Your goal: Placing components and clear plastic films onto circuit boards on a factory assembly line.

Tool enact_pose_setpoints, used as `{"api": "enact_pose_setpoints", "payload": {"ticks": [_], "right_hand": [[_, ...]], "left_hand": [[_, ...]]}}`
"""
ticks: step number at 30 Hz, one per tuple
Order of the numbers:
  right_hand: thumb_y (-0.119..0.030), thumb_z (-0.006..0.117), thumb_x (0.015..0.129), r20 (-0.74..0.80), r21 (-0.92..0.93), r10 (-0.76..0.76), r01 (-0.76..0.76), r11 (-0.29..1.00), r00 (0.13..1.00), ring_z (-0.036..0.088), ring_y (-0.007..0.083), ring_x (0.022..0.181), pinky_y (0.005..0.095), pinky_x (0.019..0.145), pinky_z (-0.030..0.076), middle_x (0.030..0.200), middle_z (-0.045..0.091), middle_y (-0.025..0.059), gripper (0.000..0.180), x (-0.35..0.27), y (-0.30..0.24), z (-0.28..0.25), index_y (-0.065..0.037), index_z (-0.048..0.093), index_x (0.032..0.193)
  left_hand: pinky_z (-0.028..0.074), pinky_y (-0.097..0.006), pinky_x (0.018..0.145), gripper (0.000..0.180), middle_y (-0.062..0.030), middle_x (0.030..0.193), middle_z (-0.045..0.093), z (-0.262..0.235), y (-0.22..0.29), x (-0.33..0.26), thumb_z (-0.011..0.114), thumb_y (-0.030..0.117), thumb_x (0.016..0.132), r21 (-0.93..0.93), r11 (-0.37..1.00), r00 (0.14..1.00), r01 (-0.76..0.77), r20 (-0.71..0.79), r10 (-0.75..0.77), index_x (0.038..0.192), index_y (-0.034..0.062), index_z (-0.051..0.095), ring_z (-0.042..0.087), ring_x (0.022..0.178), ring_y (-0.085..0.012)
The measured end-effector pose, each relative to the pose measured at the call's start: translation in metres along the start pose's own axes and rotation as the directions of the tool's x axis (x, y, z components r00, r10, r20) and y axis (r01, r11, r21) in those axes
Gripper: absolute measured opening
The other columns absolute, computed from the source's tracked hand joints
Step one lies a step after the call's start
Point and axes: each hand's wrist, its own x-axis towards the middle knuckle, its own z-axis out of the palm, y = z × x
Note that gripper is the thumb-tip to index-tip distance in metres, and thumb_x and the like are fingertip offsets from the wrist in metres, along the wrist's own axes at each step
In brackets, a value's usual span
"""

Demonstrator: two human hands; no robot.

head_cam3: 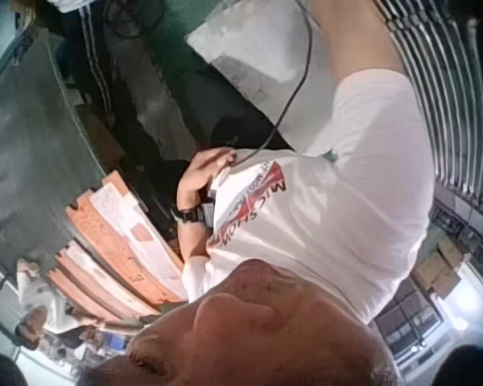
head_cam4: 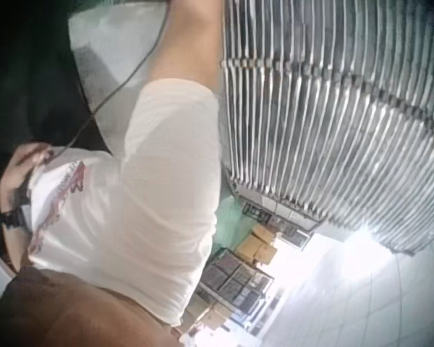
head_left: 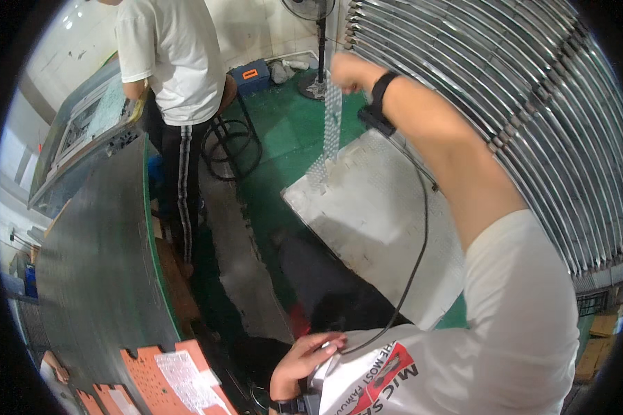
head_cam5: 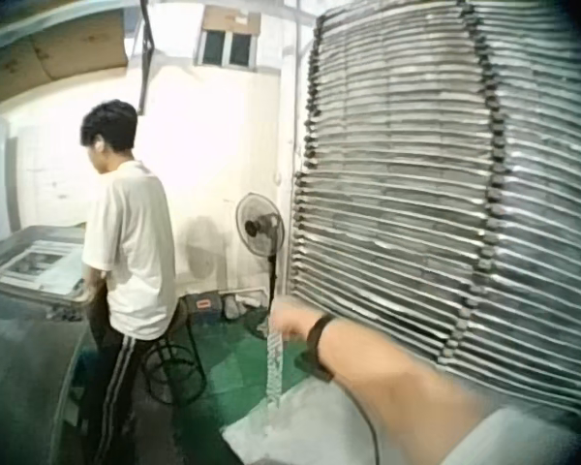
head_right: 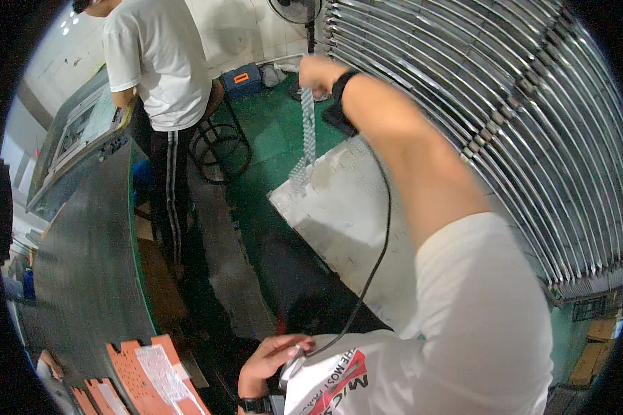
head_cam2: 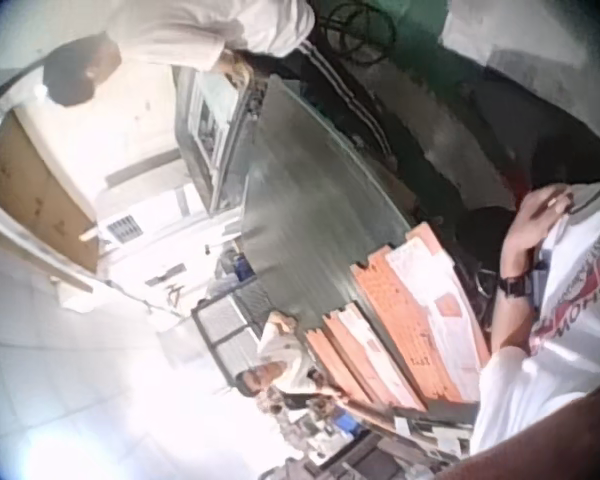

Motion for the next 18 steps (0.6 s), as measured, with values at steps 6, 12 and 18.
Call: {"api": "enact_pose_setpoints", "payload": {"ticks": [6,12,18], "right_hand": [[-0.008,0.057,0.074,-0.083,0.047,0.267,-0.264,0.964,0.96,0.064,0.0321,0.086,0.0389,0.075,0.051,0.087,0.065,0.0201,0.018,0.033,0.031,0.111,0.002,0.067,0.085],[-0.017,0.054,0.075,-0.297,0.282,0.444,-0.367,0.887,0.845,0.06,0.0374,0.09,0.0428,0.077,0.048,0.093,0.062,0.0223,0.023,0.041,0.141,0.197,0.0,0.065,0.086],[-0.02,0.052,0.078,-0.271,0.415,0.655,-0.529,0.741,0.705,0.059,0.0394,0.086,0.0462,0.077,0.046,0.088,0.063,0.022,0.023,-0.029,0.214,0.292,-0.001,0.064,0.081]], "left_hand": [[0.043,-0.026,0.082,0.035,-0.0085,0.093,0.066,-0.009,0.002,-0.002,0.06,0.024,0.087,-0.083,0.996,0.982,0.045,-0.182,-0.059,0.109,-0.004,0.06,0.058,0.09,-0.0131],[0.043,-0.026,0.082,0.036,-0.0078,0.09,0.065,-0.012,0.021,0.016,0.063,0.024,0.085,-0.147,0.983,0.958,0.111,-0.247,-0.145,0.108,-0.0036,0.06,0.058,0.088,-0.0124],[0.042,-0.03,0.086,0.04,-0.0105,0.091,0.063,-0.005,0.03,0.035,0.062,0.026,0.082,-0.175,0.972,0.936,0.155,-0.289,-0.201,0.104,-0.008,0.06,0.057,0.089,-0.0165]]}}
